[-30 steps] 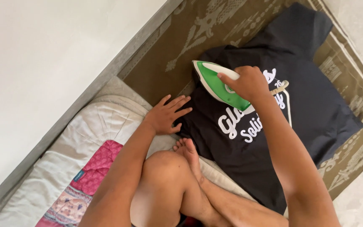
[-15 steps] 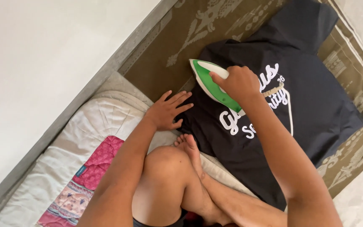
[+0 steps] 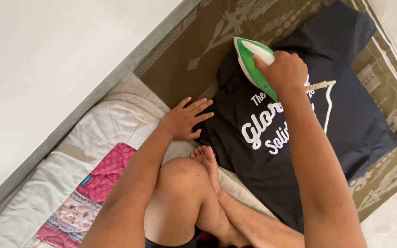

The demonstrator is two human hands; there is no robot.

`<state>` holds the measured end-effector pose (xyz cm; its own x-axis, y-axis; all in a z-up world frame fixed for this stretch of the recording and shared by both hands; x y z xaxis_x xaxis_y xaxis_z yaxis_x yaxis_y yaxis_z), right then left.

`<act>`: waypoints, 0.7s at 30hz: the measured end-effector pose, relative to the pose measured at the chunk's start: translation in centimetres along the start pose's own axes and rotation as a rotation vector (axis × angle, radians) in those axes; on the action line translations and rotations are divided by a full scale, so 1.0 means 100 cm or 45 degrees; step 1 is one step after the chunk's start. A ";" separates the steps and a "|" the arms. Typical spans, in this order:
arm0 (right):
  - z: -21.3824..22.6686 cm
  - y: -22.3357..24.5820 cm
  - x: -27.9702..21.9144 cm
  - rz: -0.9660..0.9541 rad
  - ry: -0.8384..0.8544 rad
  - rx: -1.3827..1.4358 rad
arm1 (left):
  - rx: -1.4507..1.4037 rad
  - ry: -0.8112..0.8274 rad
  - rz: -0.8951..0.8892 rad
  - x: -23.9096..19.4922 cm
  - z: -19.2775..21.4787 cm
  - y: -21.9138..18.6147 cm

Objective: The person irons a black shirt laid out on a bed using a green and white iron. They smooth the fabric with one hand while moving the iron with the other, then flip the shirt to iron the other side before folding it.

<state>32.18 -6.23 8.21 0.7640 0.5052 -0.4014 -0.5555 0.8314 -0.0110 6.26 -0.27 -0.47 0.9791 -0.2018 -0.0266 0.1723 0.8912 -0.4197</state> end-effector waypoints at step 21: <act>-0.004 0.003 -0.042 0.106 0.189 -0.012 | 0.036 0.029 0.002 0.000 -0.001 -0.001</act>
<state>28.69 -8.24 9.53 0.6585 0.5322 -0.5321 -0.6188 0.7853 0.0196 6.26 -0.44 -0.50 0.9768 -0.2089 -0.0479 0.1737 0.9025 -0.3940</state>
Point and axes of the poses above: each hand's wrist, its own x-axis towards the middle knuckle, its own z-axis out of the back of the hand, y = z × x, the point moved 8 cm from there along x, towards the middle knuckle, and after that the axes turned 2 degrees about z, right-handed, at the moved point
